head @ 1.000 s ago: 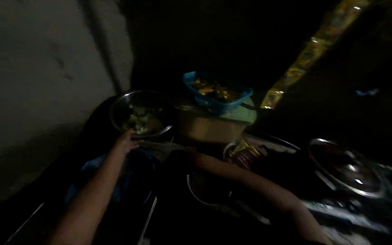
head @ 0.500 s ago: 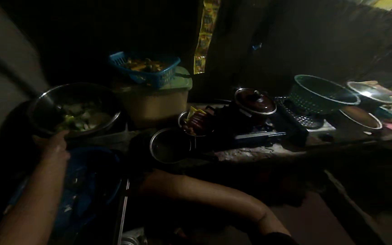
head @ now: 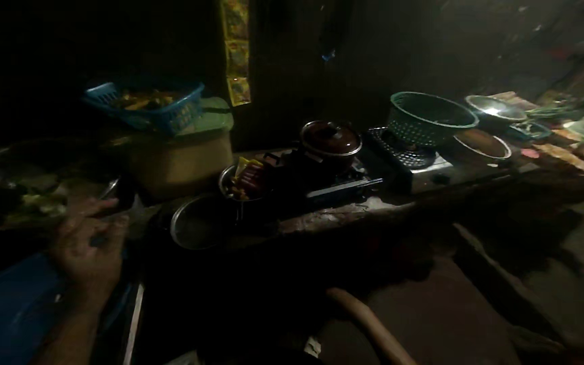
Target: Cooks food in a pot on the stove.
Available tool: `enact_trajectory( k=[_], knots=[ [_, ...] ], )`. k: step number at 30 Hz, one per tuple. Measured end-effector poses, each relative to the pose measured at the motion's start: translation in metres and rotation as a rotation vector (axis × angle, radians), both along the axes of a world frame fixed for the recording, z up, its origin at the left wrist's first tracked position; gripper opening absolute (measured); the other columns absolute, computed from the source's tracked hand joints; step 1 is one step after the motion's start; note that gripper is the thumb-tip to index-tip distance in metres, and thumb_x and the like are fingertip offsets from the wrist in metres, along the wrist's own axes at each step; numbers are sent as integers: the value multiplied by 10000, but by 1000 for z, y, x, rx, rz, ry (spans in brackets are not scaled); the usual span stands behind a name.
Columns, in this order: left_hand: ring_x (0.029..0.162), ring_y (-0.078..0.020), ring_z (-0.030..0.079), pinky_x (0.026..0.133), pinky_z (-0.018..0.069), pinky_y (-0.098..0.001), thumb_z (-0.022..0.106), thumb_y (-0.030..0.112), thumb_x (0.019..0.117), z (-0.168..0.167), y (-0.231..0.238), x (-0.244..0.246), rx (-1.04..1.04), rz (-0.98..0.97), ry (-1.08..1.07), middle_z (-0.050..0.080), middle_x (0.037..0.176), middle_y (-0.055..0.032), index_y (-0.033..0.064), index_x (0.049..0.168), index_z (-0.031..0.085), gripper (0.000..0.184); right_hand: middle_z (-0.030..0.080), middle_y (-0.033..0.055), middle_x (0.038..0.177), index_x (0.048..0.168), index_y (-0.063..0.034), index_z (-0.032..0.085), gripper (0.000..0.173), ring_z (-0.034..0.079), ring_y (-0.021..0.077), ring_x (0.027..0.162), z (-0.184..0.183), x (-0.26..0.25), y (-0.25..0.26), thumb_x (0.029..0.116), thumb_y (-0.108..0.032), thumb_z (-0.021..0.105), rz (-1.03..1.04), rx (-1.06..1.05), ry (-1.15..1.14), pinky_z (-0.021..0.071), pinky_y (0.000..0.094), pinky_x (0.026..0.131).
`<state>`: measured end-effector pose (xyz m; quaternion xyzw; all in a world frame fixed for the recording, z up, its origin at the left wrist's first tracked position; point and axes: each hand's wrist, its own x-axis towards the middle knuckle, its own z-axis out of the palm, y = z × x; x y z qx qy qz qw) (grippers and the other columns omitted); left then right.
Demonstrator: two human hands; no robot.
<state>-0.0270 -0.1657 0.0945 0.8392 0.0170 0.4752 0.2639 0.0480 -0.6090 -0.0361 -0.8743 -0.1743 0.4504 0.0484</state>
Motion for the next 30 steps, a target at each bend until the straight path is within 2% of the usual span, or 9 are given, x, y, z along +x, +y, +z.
enact_trajectory(
  k=[3,6,10,14,16,20,22,25,30],
  knots=[
    [1285,-430,561,1129,416,-440,596,175,986,-1,-58,29,122,-93,-24,651,1175,-349,-105,699,542,404,616,284,1326,1394,3,572,416,595,443,1243,0,9,-52,1047,-224,592,-64,133,12,445,601,1065],
    [1224,-473,589,1093,439,-495,608,197,974,3,-104,54,158,-83,-33,659,1157,-355,-92,686,568,411,633,265,1322,1485,-43,511,465,618,412,1233,28,28,-64,1042,-163,586,-114,459,-71,457,564,1080],
    [1254,-441,576,1082,445,-468,580,240,989,11,-145,64,159,-22,8,650,1206,-336,-61,698,580,419,578,232,1423,1603,-46,282,733,621,318,1265,52,58,-10,993,-149,675,-34,927,-102,489,477,1086],
    [1281,-451,562,1112,427,-444,585,220,999,11,-157,50,226,69,-37,650,1199,-350,-65,693,558,419,544,287,1430,1623,-7,164,919,616,345,1258,41,74,70,936,-163,753,-15,1156,-11,498,486,1070],
    [1258,-459,561,1103,426,-433,581,206,988,14,-152,36,241,148,-9,633,1201,-371,-92,756,613,379,603,287,1325,1610,12,189,897,658,334,1153,36,78,103,932,-160,752,-42,1253,21,538,483,1000],
    [1236,-438,573,1102,433,-409,588,211,993,19,-120,-5,213,321,45,610,1232,-378,-108,984,691,335,591,265,1381,1515,63,393,652,653,277,1197,41,82,153,984,-179,684,-88,1341,28,535,403,1026],
    [1213,-466,588,1080,455,-458,582,215,989,19,-105,-27,158,403,85,605,1250,-384,-127,1038,696,365,667,237,1242,1383,76,548,467,685,223,1076,47,86,165,1018,-202,632,-98,1310,-35,553,344,944],
    [1219,-473,580,1080,453,-456,570,209,995,18,-88,-52,120,484,119,596,1258,-391,-135,1055,687,368,692,184,1084,1255,62,614,324,674,158,945,60,94,175,1025,-165,590,-43,1253,-68,552,302,861],
    [1219,-503,565,1055,459,-506,565,218,988,9,-63,-67,66,498,218,585,1282,-390,-133,1106,683,389,653,271,1229,1270,87,630,326,662,354,1111,96,106,174,974,-48,618,340,1078,-215,515,454,998]
  ],
)
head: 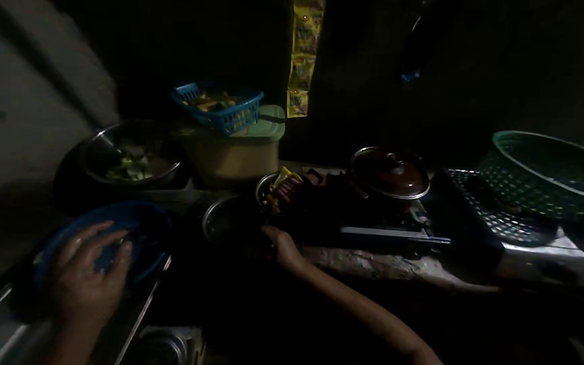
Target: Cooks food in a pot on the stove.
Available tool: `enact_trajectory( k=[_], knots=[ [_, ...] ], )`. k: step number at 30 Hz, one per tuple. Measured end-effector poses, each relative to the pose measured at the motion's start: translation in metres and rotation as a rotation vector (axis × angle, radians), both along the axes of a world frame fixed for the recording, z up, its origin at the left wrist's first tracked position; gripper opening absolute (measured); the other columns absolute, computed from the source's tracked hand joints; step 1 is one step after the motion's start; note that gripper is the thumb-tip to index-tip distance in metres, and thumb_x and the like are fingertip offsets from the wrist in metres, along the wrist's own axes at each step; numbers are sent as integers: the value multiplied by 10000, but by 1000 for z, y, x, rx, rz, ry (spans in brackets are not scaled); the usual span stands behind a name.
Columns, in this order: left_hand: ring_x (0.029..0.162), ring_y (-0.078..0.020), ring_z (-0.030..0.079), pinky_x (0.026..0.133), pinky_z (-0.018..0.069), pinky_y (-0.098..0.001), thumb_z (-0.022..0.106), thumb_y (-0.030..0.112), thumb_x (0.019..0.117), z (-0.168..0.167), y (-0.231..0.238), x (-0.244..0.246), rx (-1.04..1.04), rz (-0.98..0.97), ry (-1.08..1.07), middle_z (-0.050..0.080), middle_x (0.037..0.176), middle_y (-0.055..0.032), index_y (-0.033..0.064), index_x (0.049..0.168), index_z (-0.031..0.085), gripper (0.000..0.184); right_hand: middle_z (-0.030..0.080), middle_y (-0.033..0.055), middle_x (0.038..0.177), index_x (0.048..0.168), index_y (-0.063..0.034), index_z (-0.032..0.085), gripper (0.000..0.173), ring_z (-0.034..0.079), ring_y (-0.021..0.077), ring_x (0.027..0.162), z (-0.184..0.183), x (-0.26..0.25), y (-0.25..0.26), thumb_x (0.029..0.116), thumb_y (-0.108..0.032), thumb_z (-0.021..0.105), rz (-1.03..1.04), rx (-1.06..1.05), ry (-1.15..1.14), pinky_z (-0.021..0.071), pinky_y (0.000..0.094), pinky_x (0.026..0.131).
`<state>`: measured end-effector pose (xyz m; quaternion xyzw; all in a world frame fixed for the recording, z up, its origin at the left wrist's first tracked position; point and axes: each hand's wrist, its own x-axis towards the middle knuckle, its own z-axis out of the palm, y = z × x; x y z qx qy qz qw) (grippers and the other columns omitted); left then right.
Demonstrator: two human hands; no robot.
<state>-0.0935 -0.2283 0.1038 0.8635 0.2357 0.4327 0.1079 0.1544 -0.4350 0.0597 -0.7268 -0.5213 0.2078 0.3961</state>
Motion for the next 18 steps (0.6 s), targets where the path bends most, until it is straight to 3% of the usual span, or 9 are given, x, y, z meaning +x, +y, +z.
enact_trajectory(
  k=[3,6,7,10,12,15,17,18],
  knots=[
    [1229,-539,556,1048,449,-596,569,189,978,-4,7,13,-76,-31,61,570,1314,-385,-140,1151,666,384,661,300,1185,1187,91,687,254,677,421,1079,8,10,-5,979,-30,604,221,60,-347,547,500,950],
    [1220,-525,571,1031,458,-606,570,204,968,-1,5,39,-47,-77,62,586,1322,-352,-111,1180,673,394,657,294,1172,1153,41,716,217,665,440,1078,23,14,-17,992,-47,599,390,90,-600,562,499,910],
    [1206,-520,582,1022,464,-606,568,215,975,2,4,49,-16,-101,55,599,1306,-346,-110,1151,685,388,661,293,1170,1150,31,719,214,671,442,1068,28,13,-22,981,-36,606,406,106,-670,570,499,893],
    [1136,-509,627,1006,467,-600,574,257,975,12,2,83,79,-175,12,693,1137,-302,-103,850,698,401,666,277,1123,1130,16,730,206,682,431,1027,29,14,-37,951,-9,631,415,151,-737,578,498,873],
    [1156,-493,622,1030,454,-600,570,257,981,15,2,112,45,-252,46,702,1124,-275,-89,860,707,392,678,279,1084,1057,52,727,153,696,404,1004,29,17,-49,927,12,657,331,230,-553,582,468,883],
    [1210,-479,588,1051,421,-632,538,228,1019,13,3,163,-56,-375,161,647,1272,-268,-56,1090,723,346,682,224,1036,1037,127,681,180,675,241,930,23,20,-74,871,66,645,62,465,-93,565,331,855],
    [1252,-447,573,1083,410,-610,497,191,1043,14,-4,193,-103,-456,237,634,1321,-239,-20,1168,716,329,705,92,1065,1127,89,656,208,683,71,881,18,23,-98,970,-7,558,-104,607,225,595,241,790],
    [1268,-440,564,1094,404,-601,477,162,1052,17,-11,205,-114,-490,289,634,1328,-227,-8,1184,714,320,715,33,1039,1130,36,661,206,687,57,825,16,24,-113,983,-46,543,-195,643,379,609,254,731]
  ],
)
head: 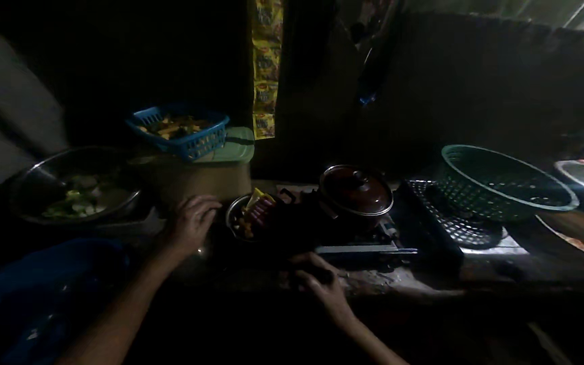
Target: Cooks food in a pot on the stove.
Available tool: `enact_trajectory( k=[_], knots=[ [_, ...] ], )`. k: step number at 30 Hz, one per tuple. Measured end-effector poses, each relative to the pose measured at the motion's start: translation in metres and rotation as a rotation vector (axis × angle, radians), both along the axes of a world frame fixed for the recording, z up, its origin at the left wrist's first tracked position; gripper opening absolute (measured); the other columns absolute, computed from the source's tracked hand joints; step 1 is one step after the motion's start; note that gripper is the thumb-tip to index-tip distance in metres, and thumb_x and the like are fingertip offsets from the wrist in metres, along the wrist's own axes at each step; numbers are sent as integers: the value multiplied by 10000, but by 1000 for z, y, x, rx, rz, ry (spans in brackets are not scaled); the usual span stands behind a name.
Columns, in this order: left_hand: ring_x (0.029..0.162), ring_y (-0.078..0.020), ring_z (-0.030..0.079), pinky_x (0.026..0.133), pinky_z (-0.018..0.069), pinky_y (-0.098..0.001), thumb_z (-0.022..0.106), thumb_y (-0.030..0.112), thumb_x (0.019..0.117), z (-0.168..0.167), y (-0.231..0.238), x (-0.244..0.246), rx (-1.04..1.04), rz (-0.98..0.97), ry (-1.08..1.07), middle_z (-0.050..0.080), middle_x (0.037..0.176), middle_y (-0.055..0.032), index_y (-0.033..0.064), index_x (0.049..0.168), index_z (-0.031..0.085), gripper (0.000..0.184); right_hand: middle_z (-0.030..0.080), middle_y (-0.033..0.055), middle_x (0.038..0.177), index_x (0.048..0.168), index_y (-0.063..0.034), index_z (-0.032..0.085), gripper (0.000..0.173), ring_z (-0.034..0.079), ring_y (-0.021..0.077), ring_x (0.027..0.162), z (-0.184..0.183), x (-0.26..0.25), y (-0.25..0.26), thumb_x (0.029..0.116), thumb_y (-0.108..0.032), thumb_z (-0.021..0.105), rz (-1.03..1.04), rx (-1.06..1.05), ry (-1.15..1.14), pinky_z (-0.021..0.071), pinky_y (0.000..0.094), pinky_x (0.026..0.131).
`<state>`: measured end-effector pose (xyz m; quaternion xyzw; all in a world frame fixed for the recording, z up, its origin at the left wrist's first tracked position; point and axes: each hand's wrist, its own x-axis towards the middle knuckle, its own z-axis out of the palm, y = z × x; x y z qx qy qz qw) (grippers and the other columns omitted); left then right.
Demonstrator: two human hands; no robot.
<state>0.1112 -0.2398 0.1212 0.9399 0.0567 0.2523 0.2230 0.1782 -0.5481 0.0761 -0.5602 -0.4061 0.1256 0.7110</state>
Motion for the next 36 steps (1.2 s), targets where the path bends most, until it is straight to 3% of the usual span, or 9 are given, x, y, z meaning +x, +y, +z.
enact_trajectory(
  k=[3,8,11,14,22,25,28,32,36],
  knots=[
    [1309,-443,533,1127,357,-604,456,66,1050,9,-27,28,32,-106,216,640,1332,-222,-9,1205,715,311,730,-33,874,1026,-89,693,188,680,67,700,-4,7,-51,954,-68,521,-145,3,307,598,265,640],
    [1331,-474,474,1145,268,-645,631,233,1002,-20,-72,84,274,-207,874,615,1317,-270,-47,1240,669,369,734,-101,923,972,-154,721,243,677,-7,847,-11,16,-128,925,-25,521,-258,-111,312,574,198,780],
    [1286,-492,514,1122,316,-642,593,29,980,-47,-99,106,394,-172,1037,616,1282,-306,-108,1173,656,245,725,-120,912,982,-171,724,214,666,-22,828,-14,22,-149,929,-52,555,-243,-148,275,569,187,765],
    [1276,-474,546,1066,422,-617,554,-18,979,-55,-105,119,311,-121,1023,586,1345,-291,-97,1241,629,284,729,-106,925,998,-185,735,155,668,-9,826,-21,33,-162,944,-127,602,-201,-126,271,571,195,754],
    [1330,-430,519,1136,378,-544,497,96,1058,-58,-125,148,-30,-30,804,567,1383,-292,-96,1340,569,349,725,-114,915,979,-173,718,175,659,-26,788,-23,54,-183,926,-88,574,-197,-177,295,561,171,708],
    [1328,-453,513,1115,398,-557,497,24,1033,-61,-132,174,1,72,821,571,1352,-323,-143,1283,581,312,723,-127,925,978,-172,721,190,655,-41,807,-24,58,-192,918,-72,571,-202,-177,266,557,160,729],
    [1371,-468,473,1133,386,-564,518,16,1029,-61,-131,202,18,205,889,513,1421,-340,-163,1360,506,377,726,-134,937,976,-183,729,174,658,-44,839,-24,58,-203,918,-85,597,-221,-170,271,558,164,757],
    [1327,-510,493,1088,378,-665,591,18,976,-26,-120,227,137,64,873,528,1403,-336,-126,1321,559,376,737,-125,977,995,-208,743,165,666,-33,894,-25,59,-222,932,-119,619,-188,-122,258,561,183,807],
    [1236,-454,580,1041,447,-641,597,111,1013,32,-136,260,7,-72,431,593,1345,-269,-14,1267,658,290,736,-125,1000,1026,-209,744,146,667,-32,911,-23,62,-237,951,-156,630,-173,-124,232,564,184,818]
  ],
)
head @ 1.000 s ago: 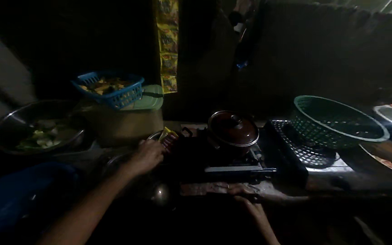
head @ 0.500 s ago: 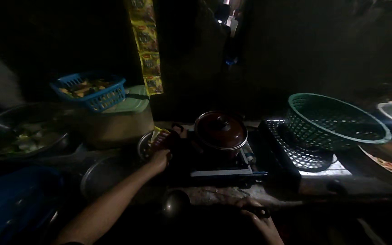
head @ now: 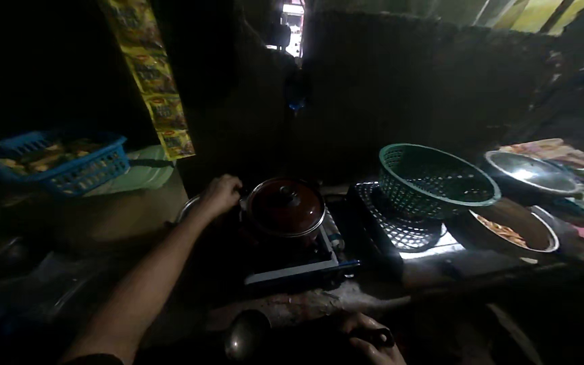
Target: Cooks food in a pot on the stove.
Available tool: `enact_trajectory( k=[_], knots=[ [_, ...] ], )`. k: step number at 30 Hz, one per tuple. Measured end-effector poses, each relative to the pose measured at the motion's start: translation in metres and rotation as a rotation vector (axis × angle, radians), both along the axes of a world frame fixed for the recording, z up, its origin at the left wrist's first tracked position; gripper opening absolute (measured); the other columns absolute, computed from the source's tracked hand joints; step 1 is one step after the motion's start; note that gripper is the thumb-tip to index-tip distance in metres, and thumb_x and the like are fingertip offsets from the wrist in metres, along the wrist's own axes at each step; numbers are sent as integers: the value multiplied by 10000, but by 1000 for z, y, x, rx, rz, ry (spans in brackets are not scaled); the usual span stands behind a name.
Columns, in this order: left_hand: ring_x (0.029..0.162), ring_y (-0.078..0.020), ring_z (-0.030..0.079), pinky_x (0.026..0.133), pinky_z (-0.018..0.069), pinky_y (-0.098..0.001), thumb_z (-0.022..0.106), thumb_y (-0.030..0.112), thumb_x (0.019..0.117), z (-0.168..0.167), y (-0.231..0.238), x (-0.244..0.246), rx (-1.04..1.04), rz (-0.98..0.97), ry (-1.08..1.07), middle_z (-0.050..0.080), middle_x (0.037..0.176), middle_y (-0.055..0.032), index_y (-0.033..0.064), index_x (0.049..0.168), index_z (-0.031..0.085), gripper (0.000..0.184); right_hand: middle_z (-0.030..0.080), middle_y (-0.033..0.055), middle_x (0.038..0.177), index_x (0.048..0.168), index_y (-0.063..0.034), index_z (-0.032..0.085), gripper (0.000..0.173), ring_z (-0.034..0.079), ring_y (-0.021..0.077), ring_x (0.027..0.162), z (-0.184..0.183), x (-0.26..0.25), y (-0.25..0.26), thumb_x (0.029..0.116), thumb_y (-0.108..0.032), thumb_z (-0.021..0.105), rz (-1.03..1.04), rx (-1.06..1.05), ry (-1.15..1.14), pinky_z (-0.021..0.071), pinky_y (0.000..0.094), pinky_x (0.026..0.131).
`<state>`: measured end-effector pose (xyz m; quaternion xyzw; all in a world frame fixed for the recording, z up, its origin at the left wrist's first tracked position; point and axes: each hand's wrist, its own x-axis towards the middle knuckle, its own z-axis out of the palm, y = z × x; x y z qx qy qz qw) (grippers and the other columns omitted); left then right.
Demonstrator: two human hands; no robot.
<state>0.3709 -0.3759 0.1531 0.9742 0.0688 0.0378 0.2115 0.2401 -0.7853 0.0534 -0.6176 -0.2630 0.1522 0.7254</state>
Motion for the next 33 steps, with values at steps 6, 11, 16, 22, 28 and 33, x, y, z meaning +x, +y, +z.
enact_trajectory(
  k=[6,11,16,22,28,33],
  knots=[
    [1305,-382,568,1096,406,-617,674,390,989,33,-80,50,159,-323,161,616,1394,-184,159,1490,541,568,733,-129,976,1035,-190,738,162,663,-42,853,2,1,-14,956,-128,612,-20,13,-2,561,168,762],
    [1202,-368,628,1029,460,-612,747,340,929,30,-92,67,191,-329,220,678,1257,-184,98,1332,649,481,729,-122,943,1007,-179,744,158,663,-36,834,2,-4,-27,942,-121,613,-73,8,2,560,167,749],
    [1139,-379,651,982,478,-618,745,321,919,42,-89,49,157,-261,107,695,1184,-200,67,1276,670,445,739,-127,967,1003,-204,750,179,669,-41,871,3,-1,-30,934,-109,615,-75,5,3,561,162,777],
    [1182,-425,623,1003,443,-658,711,249,969,113,-31,-11,77,-94,-107,669,1230,-248,32,1293,658,394,728,-152,965,1017,-246,750,144,654,-63,865,2,5,-16,944,-190,640,-11,8,-41,547,144,769],
    [1021,-406,637,919,469,-642,698,196,984,119,43,-78,-48,147,-137,657,1153,-263,11,1285,640,358,722,-125,900,998,-248,747,114,657,-31,778,9,8,2,954,-235,643,62,17,-13,563,169,707],
    [1068,-417,656,946,514,-618,694,162,981,29,65,-121,-341,333,-158,652,1190,-281,-25,1333,572,416,716,-118,858,957,-233,748,164,639,-37,714,25,8,13,926,-144,614,60,-2,-5,547,152,643]
  ],
)
